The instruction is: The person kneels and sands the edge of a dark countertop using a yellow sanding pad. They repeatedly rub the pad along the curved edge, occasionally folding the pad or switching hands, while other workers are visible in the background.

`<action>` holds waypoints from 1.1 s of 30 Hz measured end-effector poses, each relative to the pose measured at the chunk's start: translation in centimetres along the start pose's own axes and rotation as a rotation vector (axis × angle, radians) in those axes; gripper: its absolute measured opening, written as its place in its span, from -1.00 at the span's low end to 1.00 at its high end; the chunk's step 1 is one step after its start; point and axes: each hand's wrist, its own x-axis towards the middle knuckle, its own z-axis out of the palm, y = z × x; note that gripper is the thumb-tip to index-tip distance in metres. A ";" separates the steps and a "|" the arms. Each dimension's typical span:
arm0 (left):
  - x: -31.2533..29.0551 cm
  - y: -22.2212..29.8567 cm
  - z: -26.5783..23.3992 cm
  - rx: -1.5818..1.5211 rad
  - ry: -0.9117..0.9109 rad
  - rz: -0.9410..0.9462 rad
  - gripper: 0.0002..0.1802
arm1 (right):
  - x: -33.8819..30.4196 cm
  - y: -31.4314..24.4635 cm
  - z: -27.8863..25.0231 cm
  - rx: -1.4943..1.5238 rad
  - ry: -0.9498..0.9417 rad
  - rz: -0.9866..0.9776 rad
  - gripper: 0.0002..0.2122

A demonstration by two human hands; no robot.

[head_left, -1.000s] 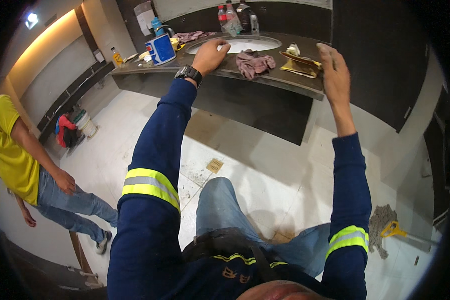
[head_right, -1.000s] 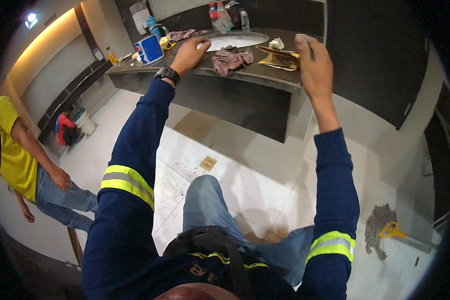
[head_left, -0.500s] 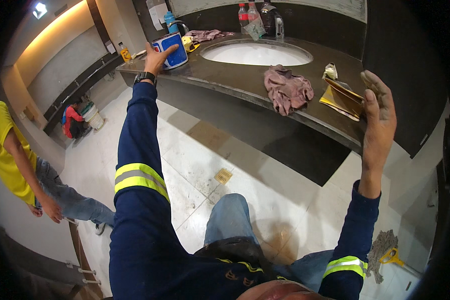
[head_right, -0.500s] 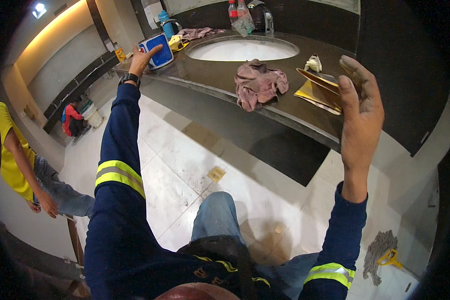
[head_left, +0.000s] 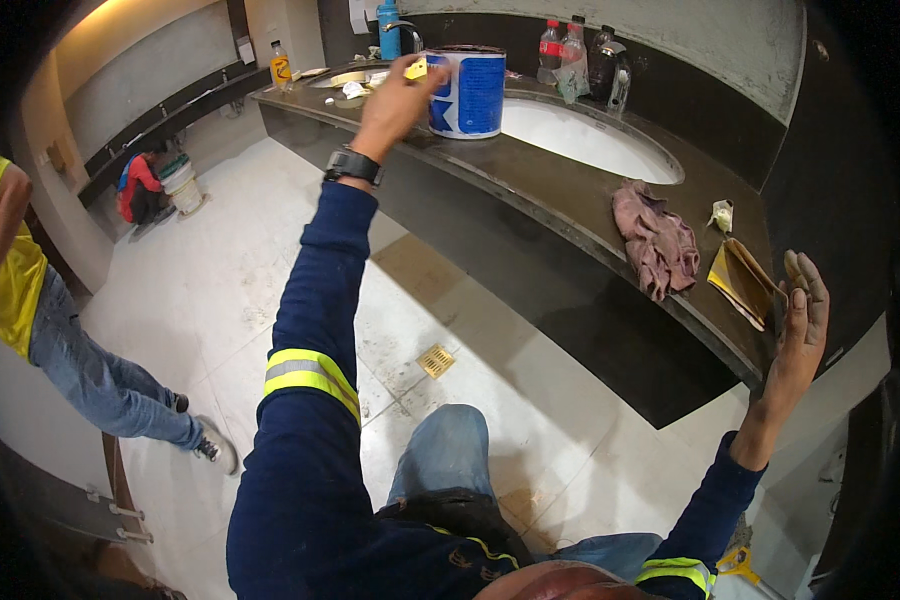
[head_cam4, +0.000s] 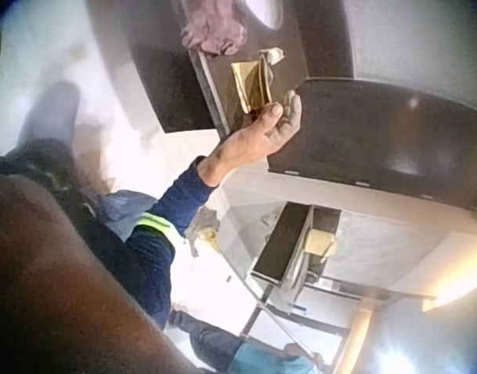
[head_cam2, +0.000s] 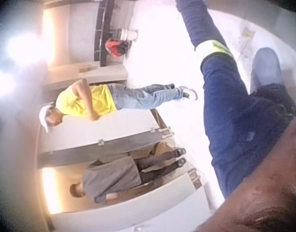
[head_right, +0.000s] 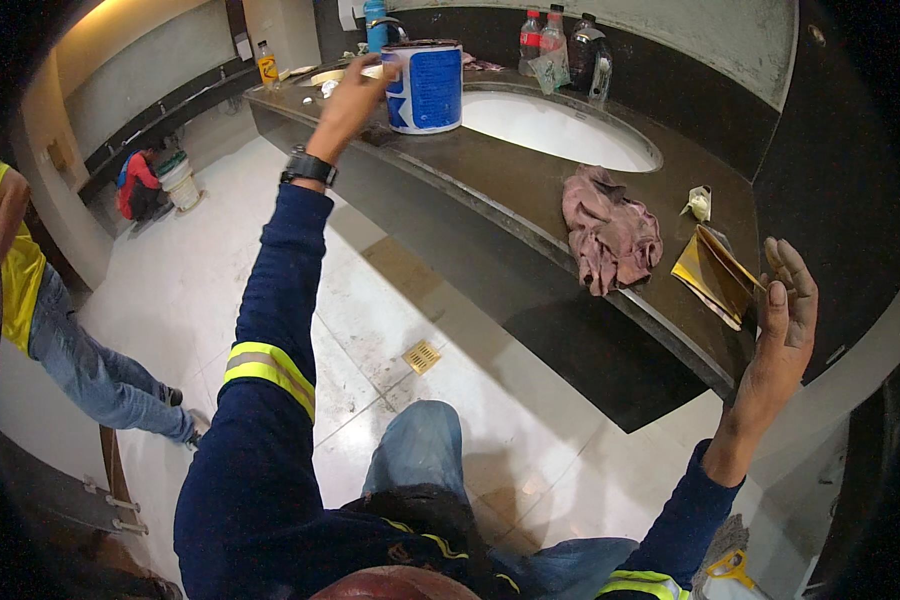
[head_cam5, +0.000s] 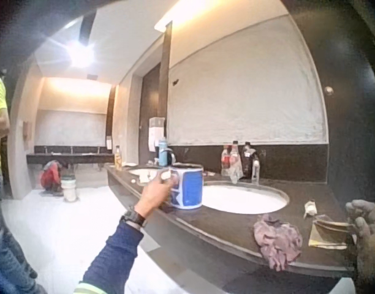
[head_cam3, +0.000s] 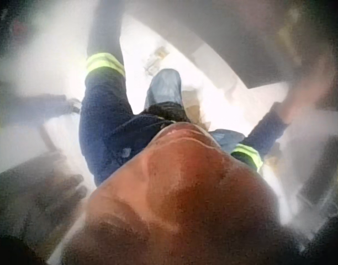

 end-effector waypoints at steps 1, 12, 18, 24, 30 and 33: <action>0.7 -1.5 -0.5 -0.157 0.023 -0.012 -0.13 | 0.0 0.0 -0.1 -0.004 0.017 0.028 -0.56; 7.1 -14.4 2.9 0.429 -0.334 0.129 -0.57 | -0.1 0.0 -0.2 0.035 -0.010 -0.024 -0.59; 8.8 -12.7 5.7 0.478 -0.334 0.044 -0.57 | -0.2 -0.1 -0.4 -0.039 0.006 -0.021 -0.61; 9.8 -14.7 2.3 0.221 0.112 -0.049 -0.57 | 0.1 0.4 -0.5 0.030 -0.006 -0.039 -0.62; 10.7 -15.2 -2.2 -0.157 0.032 -0.184 -0.59 | -0.1 0.3 -0.4 0.026 0.006 -0.029 -0.62; 10.4 -14.2 -3.0 -0.458 0.051 -0.351 -0.62 | -0.2 -0.1 -0.2 0.000 0.005 -0.025 -0.62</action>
